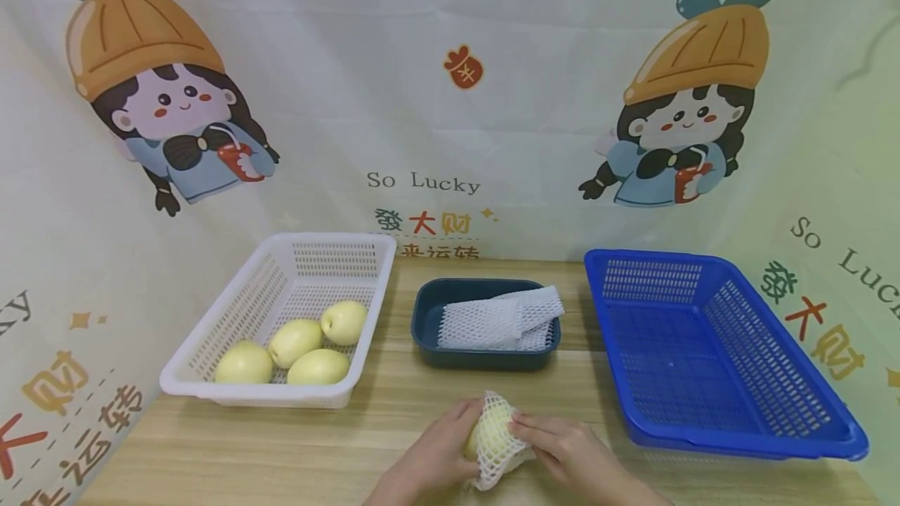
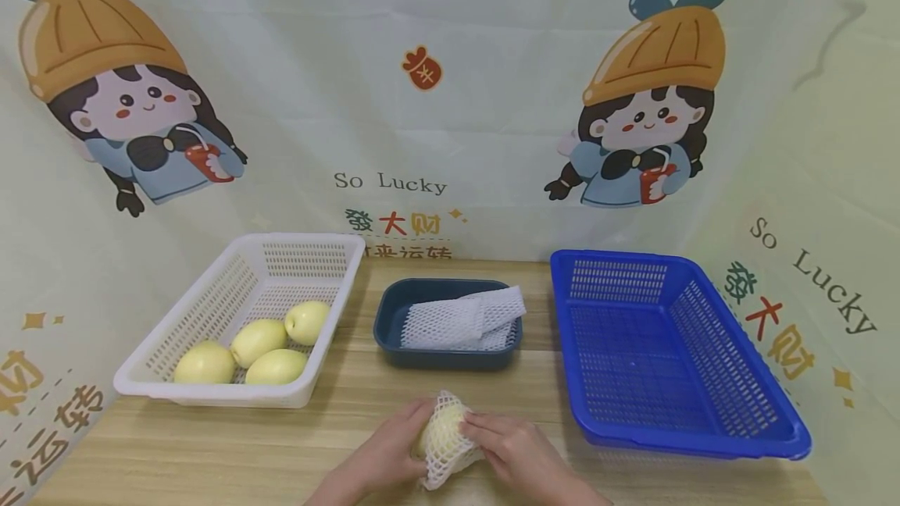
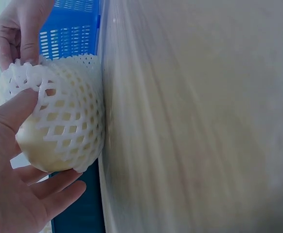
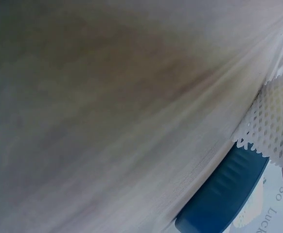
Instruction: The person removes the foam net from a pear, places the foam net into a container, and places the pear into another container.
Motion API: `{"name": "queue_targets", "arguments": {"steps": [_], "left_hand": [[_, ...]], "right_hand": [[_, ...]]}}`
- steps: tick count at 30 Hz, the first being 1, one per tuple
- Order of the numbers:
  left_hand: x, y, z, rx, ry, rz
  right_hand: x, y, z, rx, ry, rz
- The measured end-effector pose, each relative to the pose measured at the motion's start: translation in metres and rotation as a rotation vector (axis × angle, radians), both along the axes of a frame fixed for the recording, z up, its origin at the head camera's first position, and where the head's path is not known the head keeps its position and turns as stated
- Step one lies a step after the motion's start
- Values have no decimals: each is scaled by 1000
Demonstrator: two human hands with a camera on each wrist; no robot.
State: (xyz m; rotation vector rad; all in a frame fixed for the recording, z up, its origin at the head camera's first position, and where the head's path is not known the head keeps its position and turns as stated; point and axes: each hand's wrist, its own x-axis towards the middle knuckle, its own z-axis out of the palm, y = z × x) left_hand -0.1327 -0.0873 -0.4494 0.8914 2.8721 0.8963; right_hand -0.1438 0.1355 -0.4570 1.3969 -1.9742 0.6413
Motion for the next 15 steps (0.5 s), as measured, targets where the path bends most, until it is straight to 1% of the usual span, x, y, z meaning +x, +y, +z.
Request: {"name": "queue_targets", "arguments": {"steps": [5, 7, 9, 13, 15], "left_hand": [[0, 1, 0, -14, 49, 29], [1, 0, 0, -14, 66, 49], [1, -2, 2, -6, 83, 69], [2, -7, 9, 19, 108, 101], [3, -9, 13, 28, 116, 111]], "right_hand": [[0, 2, 1, 22, -7, -13], [0, 3, 3, 35, 4, -33], [0, 4, 5, 42, 34, -54], [-2, 5, 9, 44, 92, -95], [-3, 6, 11, 45, 105, -113]]}}
